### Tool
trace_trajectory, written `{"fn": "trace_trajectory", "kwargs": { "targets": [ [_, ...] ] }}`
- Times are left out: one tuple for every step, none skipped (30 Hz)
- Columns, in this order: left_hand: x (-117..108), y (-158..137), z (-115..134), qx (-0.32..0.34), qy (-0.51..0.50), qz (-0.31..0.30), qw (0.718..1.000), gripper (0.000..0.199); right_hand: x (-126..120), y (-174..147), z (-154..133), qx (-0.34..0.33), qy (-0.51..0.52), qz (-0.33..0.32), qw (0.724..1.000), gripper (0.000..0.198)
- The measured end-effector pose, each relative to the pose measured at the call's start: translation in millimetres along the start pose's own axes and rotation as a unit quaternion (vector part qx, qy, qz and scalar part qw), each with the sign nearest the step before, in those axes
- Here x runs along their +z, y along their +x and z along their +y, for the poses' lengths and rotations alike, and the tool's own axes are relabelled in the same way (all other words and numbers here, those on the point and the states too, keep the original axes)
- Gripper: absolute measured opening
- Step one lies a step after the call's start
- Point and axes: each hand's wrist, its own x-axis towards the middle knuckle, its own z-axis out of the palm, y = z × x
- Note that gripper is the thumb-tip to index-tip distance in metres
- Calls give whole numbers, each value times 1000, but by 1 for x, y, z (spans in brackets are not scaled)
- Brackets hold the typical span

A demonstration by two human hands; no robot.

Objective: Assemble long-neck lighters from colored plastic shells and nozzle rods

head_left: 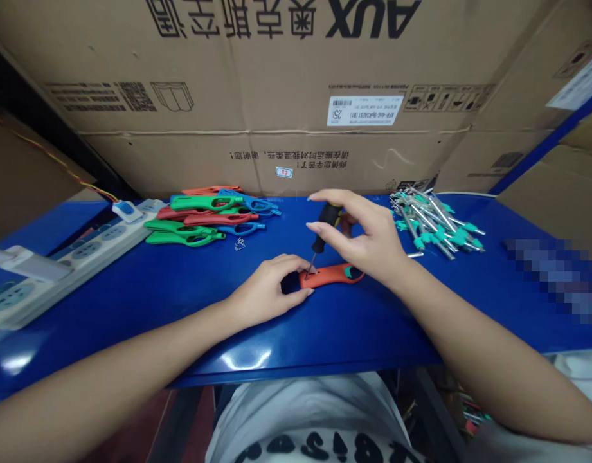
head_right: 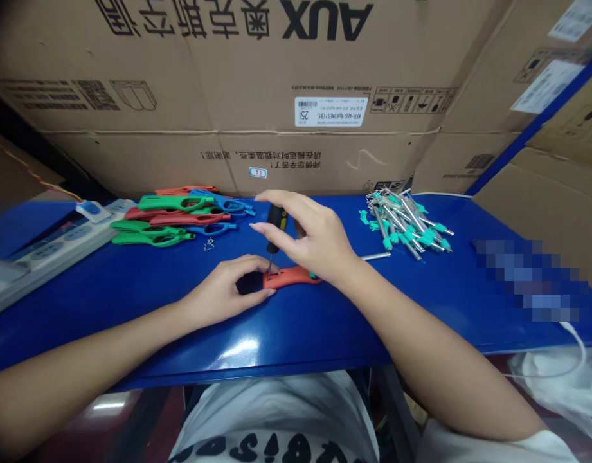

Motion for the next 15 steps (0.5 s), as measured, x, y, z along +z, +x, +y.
{"fn": "trace_trajectory", "kwargs": {
  "targets": [
    [0,0,0,0,0,1,1000,24,-1,0,0,-11,-40,24,999,31],
    [0,0,1,0,-1,1,1000,24,-1,0,-1,-15,-57,28,998,29],
    [-1,0,1,1,-2,1,1000,24,-1,0,-2,-8,-47,12,999,30],
    [-1,0,1,1,-2,0,1000,24,-1,0,-3,5,-15,-17,1000,32],
    [-1,0,1,2,-1,0,1000,24,-1,1,-3,18,28,-53,998,36],
    [-1,0,1,3,0,0,1000,23,0,1,-3,30,68,-85,994,40],
    [-1,0,1,4,2,-2,1000,23,0,1,-2,36,93,-103,990,41],
    [-1,0,1,4,4,-3,1000,23,1,1,-1,34,94,-101,990,41],
    [-1,0,1,4,5,-4,1000,23,1,1,0,25,70,-78,994,40],
    [-1,0,1,4,7,-4,1000,23,1,0,2,11,28,-43,999,39],
    [-1,0,1,4,8,-3,1000,23,0,-1,3,-8,-22,-6,1000,40],
    [-1,0,0,5,9,-1,1000,24,-1,-1,4,-29,-67,23,997,41],
    [-1,0,0,5,9,1,1000,25,-2,-1,4,-46,-98,35,994,41],
    [0,0,0,5,9,2,1000,26,-3,-1,4,-54,-106,28,992,41],
    [0,0,0,5,7,1,1000,26,-3,-1,4,-52,-90,9,995,40]
  ]
}}
